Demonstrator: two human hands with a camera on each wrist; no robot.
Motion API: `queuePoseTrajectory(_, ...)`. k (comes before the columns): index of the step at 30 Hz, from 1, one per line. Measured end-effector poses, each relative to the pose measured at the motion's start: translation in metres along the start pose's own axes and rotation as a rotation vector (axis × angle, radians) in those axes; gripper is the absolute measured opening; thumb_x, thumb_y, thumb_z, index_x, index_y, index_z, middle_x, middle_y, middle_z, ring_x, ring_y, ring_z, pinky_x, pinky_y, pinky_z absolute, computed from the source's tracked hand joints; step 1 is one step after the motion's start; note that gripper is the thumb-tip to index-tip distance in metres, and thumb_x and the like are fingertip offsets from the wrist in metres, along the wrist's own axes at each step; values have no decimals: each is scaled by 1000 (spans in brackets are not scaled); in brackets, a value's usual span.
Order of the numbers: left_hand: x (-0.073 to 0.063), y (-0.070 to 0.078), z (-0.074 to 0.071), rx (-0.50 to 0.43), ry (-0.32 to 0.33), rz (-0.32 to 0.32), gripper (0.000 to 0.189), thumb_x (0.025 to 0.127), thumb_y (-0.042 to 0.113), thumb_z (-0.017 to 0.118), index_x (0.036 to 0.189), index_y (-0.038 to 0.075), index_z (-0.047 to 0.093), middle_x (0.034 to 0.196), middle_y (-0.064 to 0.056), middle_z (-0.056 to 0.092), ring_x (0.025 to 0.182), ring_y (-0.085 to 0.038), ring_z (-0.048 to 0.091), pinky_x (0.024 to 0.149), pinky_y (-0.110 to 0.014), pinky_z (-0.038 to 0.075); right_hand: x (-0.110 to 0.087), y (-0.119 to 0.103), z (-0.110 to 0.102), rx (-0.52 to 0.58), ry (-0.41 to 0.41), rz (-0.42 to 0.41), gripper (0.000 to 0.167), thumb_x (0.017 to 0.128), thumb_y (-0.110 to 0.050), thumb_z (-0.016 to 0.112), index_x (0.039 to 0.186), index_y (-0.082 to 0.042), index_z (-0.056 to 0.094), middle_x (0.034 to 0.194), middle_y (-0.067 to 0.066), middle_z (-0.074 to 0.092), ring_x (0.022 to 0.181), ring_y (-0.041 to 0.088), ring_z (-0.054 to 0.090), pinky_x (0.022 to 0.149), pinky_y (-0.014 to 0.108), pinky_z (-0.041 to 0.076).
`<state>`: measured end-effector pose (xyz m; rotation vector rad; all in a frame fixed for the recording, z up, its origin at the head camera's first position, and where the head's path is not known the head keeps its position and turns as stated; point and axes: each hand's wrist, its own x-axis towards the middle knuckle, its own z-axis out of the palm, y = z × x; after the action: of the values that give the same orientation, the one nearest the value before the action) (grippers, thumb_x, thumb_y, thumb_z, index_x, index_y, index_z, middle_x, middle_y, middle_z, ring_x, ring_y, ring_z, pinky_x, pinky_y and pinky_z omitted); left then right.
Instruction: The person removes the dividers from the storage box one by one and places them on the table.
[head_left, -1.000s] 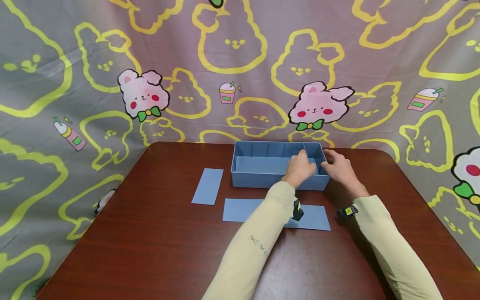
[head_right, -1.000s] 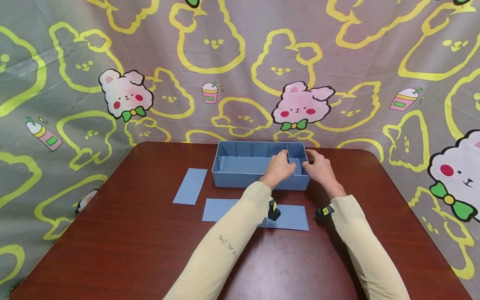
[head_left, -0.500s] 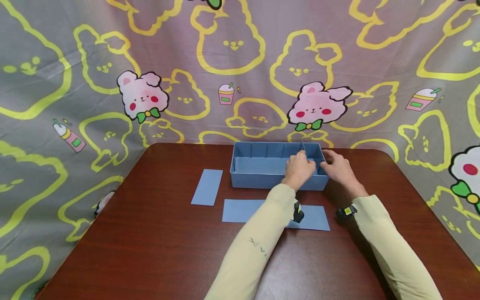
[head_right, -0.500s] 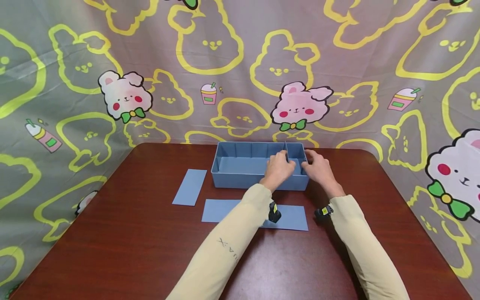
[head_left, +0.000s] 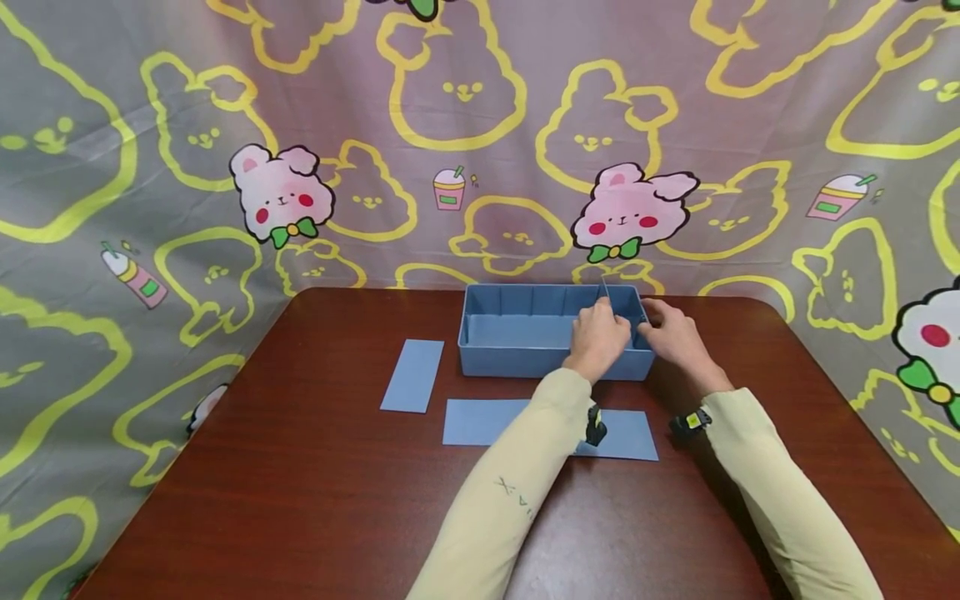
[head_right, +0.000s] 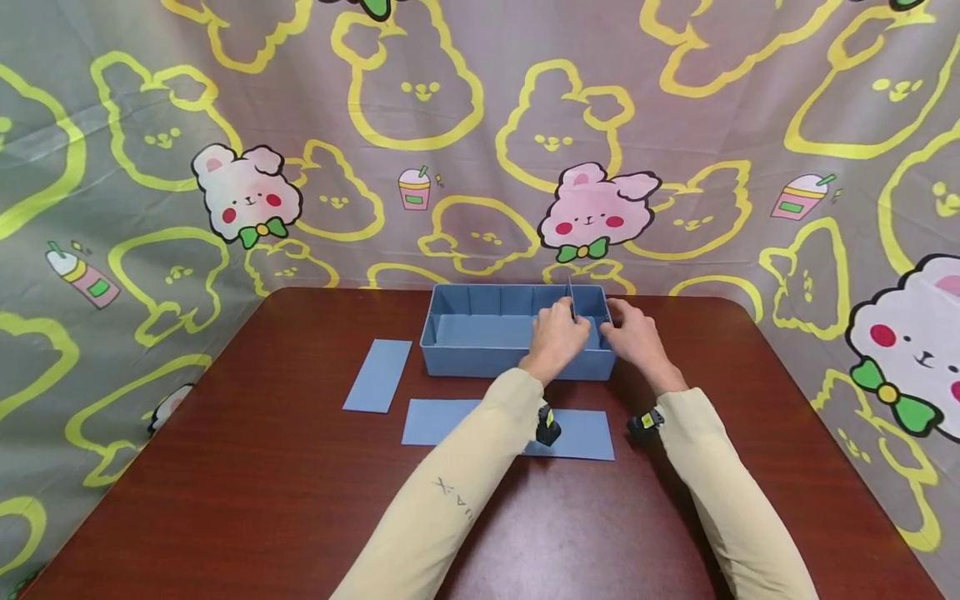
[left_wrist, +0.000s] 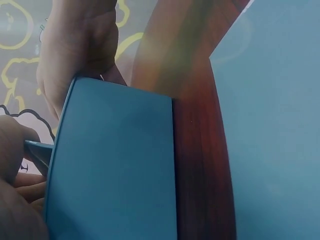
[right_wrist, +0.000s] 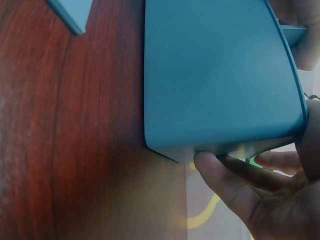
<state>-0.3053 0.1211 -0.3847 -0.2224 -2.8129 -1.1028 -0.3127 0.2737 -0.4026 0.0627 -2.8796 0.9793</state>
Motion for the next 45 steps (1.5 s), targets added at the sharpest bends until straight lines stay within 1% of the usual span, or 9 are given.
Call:
queuePoseTrajectory(10,3,6,-10,61,63,37,31,96,25,56,123,11,63,70,-2,62,56,-16,58,51,-26,45,4,1,2,-2,10,0,55,97,-19,49,149,-4,39,136,32,53,73,28,58,61,33,42)
queuePoseTrajectory(16,4,11,-16,80,89,53,26,95,24,58,116,10,65,67,0,61,50,-13,55,47,-24,43,5,0,2,0,4,9,56,97,-19,49,149,-4,38,134,31,54,60,24,54,59,33,40)
queuePoseTrajectory(24,5,15,-23,96,104,81,20,96,23,57,108,9,64,58,2,53,43,-11,51,40,-21,37,5,-1,3,13,5,17,56,97,-19,49,150,-5,37,127,31,58,62,23,56,57,32,41)
queuePoseTrajectory(28,4,15,-25,122,106,98,16,96,23,57,100,9,63,56,2,50,42,-11,49,39,-22,35,5,-1,3,15,8,7,56,97,-18,48,150,-5,37,121,29,60,54,22,51,55,32,40)
queuePoseTrajectory(30,4,15,-26,123,98,105,15,96,23,56,98,10,62,54,2,49,40,-11,49,38,-22,34,5,0,3,14,10,4,56,97,-18,48,150,-4,37,109,27,62,51,22,48,55,32,40)
queuePoseTrajectory(32,4,17,-26,135,96,110,14,96,24,57,94,11,62,53,2,49,40,-12,49,37,-22,35,5,-1,2,14,8,8,56,97,-18,48,150,-4,36,110,27,61,51,21,49,55,32,40)
queuePoseTrajectory(36,4,18,-28,166,117,117,16,96,24,57,85,13,62,53,3,52,41,-12,51,39,-23,36,4,-1,2,11,7,20,56,96,-17,49,150,-4,37,124,30,58,62,25,55,57,32,41)
queuePoseTrajectory(40,5,18,-32,165,132,119,21,95,24,58,77,14,60,53,3,51,42,-12,50,40,-23,36,3,0,2,3,13,15,55,96,-17,49,149,-4,38,135,31,53,84,33,61,64,34,43)
queuePoseTrajectory(45,5,16,-38,119,137,97,18,95,24,58,84,12,66,49,3,46,42,-12,50,41,-23,36,1,2,2,9,-2,20,56,97,-19,48,150,-4,36,139,31,50,98,39,61,72,39,47)
